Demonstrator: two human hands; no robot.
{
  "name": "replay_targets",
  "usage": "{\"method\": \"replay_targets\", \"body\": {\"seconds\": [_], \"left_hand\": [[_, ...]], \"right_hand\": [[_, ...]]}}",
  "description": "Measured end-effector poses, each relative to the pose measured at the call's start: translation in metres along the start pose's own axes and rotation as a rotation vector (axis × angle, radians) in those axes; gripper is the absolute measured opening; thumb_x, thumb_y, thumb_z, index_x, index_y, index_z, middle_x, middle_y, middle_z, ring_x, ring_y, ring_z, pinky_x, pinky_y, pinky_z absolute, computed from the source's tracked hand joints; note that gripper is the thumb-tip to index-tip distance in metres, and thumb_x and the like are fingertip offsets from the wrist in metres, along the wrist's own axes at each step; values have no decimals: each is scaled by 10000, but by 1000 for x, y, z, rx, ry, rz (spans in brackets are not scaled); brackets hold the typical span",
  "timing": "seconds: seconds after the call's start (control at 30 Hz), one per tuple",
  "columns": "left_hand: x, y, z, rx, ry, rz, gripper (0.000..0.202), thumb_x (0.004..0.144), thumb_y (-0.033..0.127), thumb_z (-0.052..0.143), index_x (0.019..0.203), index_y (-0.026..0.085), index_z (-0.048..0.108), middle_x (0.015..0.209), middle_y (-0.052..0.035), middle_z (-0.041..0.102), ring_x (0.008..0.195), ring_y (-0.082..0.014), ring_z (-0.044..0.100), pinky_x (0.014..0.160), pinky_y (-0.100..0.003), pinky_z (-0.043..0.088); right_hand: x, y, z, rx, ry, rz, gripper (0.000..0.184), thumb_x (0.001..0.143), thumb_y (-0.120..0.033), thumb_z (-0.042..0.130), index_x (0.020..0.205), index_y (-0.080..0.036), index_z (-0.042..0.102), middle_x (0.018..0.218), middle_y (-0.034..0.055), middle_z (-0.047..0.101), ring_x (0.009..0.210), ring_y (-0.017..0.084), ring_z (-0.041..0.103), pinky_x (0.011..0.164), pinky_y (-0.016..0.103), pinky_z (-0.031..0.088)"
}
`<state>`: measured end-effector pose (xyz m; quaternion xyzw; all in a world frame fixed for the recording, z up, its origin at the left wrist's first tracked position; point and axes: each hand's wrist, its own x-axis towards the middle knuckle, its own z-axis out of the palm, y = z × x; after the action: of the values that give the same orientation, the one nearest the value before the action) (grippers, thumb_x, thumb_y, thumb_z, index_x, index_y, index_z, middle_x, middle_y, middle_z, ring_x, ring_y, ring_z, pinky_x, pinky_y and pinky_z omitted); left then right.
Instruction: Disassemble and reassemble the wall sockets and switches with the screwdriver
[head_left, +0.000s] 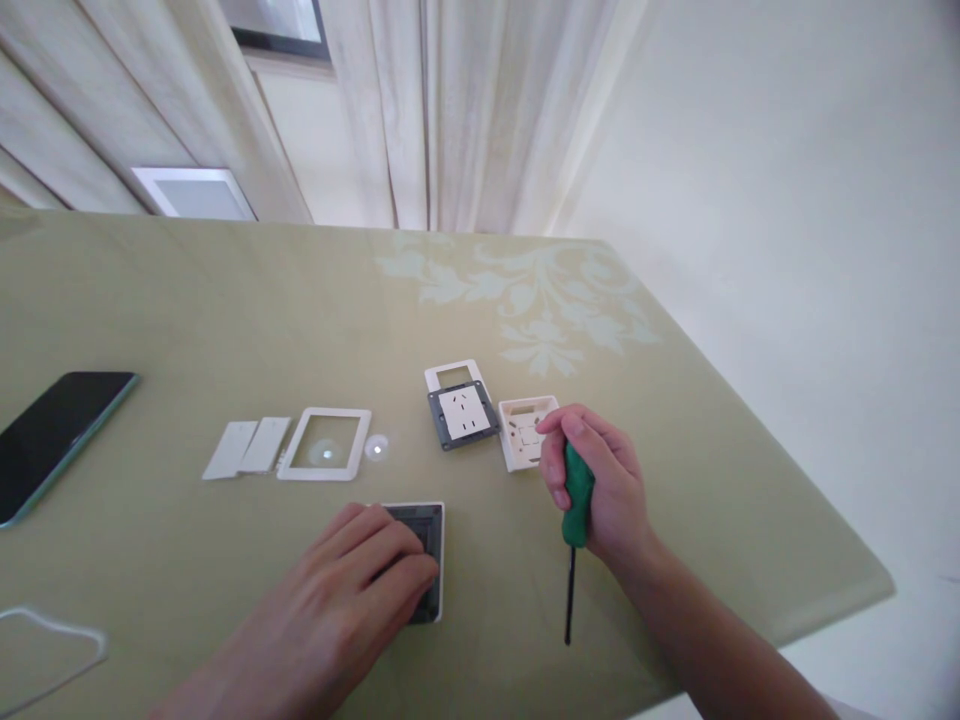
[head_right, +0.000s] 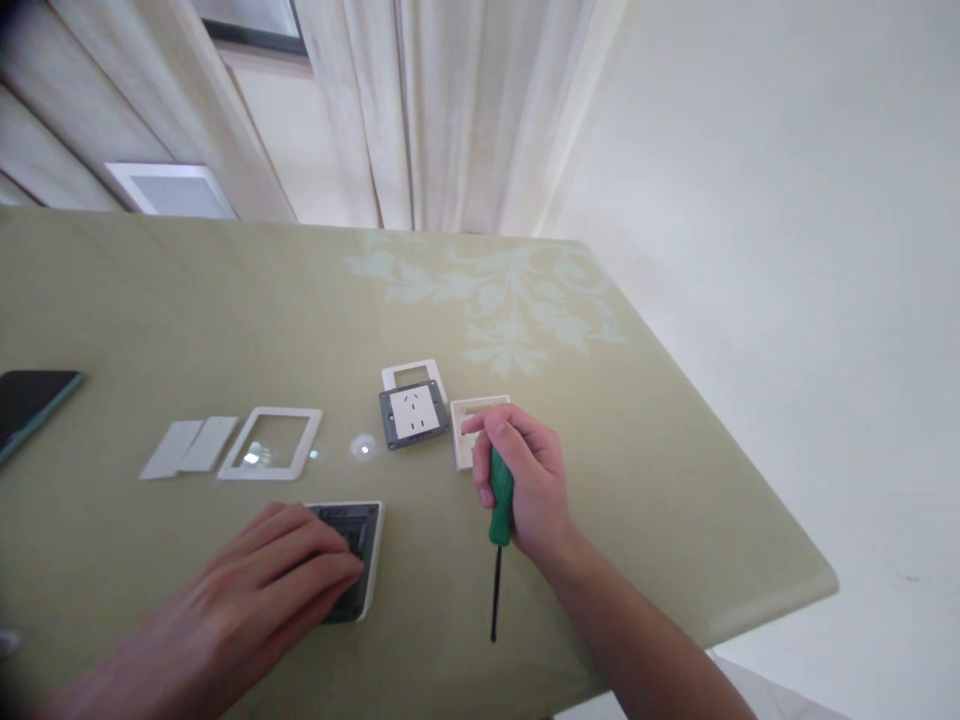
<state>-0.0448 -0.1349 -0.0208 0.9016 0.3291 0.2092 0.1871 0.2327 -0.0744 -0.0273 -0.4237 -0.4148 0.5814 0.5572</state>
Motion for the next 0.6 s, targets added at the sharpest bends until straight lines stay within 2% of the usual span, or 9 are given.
{"method": "replay_targets", "body": {"seconds": [0.1,0.27,0.43,0.6], "left_hand": [[1,0,4,38,-31,-30,260,1162,143,459,1049,218,681,973,-33,717,859,-227,620,811,-360,441],[5,0,14,229,24,-4,217,1100,76,507,1041,212,665,974,-42,716,858,-265,615,845,-416,422],[11,1,11,414,6,17,299,1031,-18,471,1017,203,671,962,-54,729,866,-280,625,859,-423,434],[13,-6,12,392,-13,-21,257,1122,132,507,927,210,655,889,-46,694,799,-274,604,795,-409,413]], "right_hand": [[2,2,0,-2,11,11,314,1025,-476,709,910,-194,788,545,-40,610,370,75,481,371,182,294],[3,2,2,8,25,22,326,1000,-492,729,890,-190,783,539,-41,601,367,76,470,370,184,293],[0,0,3,35,16,25,327,988,-500,738,888,-192,782,544,-44,596,368,74,466,365,179,294],[-2,-2,4,68,-4,20,313,984,-480,743,886,-186,787,550,-37,612,371,73,475,366,175,308]]}}
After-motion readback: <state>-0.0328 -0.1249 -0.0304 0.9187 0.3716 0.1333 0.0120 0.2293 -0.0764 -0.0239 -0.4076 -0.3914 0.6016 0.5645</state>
